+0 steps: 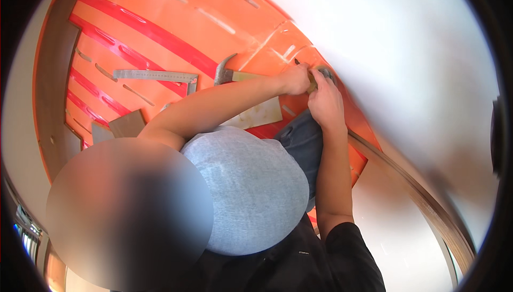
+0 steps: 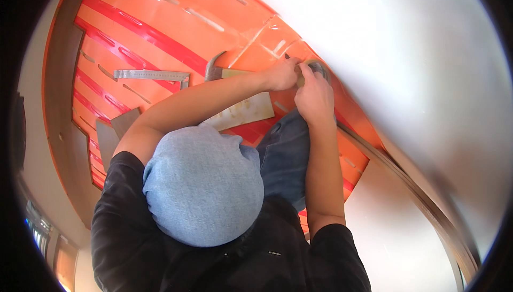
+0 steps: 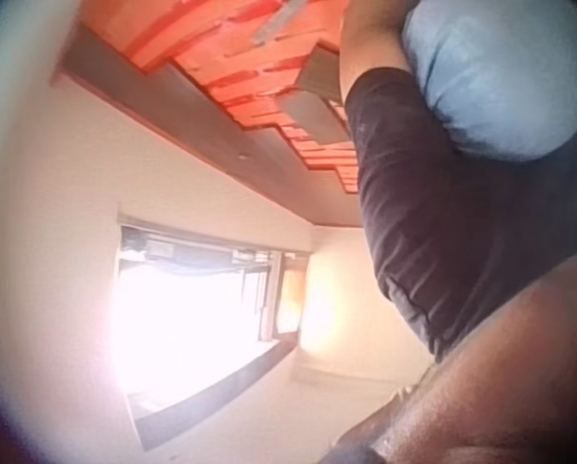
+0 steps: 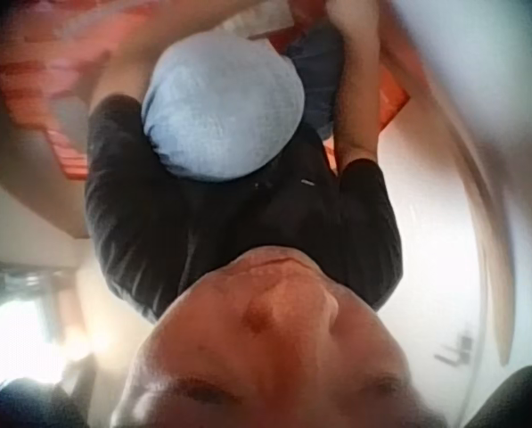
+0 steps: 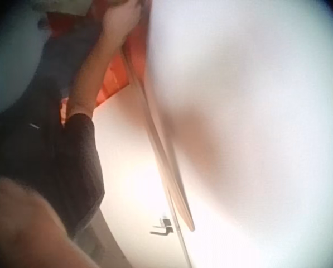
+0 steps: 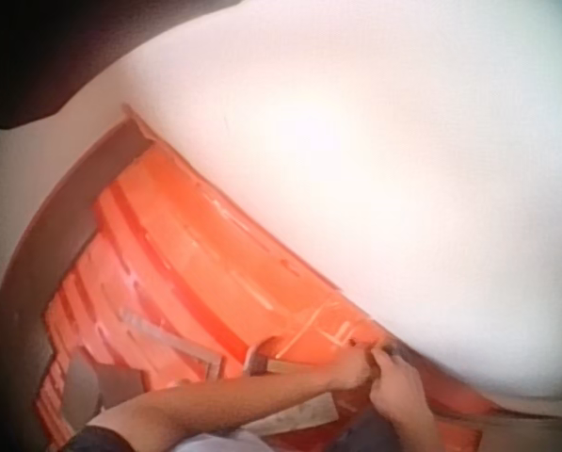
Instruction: The recorder carries floorboards from a hallway to a work area, uses a table saw to trim them, then returns to a room to tape and install the pieces onto a subfloor.
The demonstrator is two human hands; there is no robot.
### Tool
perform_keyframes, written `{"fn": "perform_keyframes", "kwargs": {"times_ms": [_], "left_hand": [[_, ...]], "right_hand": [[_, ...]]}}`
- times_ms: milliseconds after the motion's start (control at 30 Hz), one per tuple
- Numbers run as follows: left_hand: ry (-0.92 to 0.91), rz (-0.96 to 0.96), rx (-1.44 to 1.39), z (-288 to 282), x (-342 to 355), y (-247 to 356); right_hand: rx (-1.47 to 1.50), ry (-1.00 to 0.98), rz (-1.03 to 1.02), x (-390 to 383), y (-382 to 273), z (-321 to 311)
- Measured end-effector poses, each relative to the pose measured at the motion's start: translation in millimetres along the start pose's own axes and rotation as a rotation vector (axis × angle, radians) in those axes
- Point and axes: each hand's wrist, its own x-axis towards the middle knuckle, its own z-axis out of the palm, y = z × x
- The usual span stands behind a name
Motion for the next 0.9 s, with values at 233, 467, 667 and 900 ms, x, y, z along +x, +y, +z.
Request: {"fn": "perform_keyframes", "kwargs": {"times_ms": [233, 467, 667, 900], "left_hand": [[0.255, 0.055, 0.098, -22, -16, -18], [0.447, 0.078, 0.006, -57, -29, -22], [0.669, 0.398, -0.148, -47, -31, -37], [0.294, 0.719, 0.207, -83, -55, -21]], "right_hand": [[0.105, 0.012, 0.083, 4, -4, -5], [0.157, -0.013, 0.165, 13, 3, 14], [0.184, 0.095, 0.126, 15, 2, 25], [0.031, -0.038, 0.07, 18, 10, 35]]}}
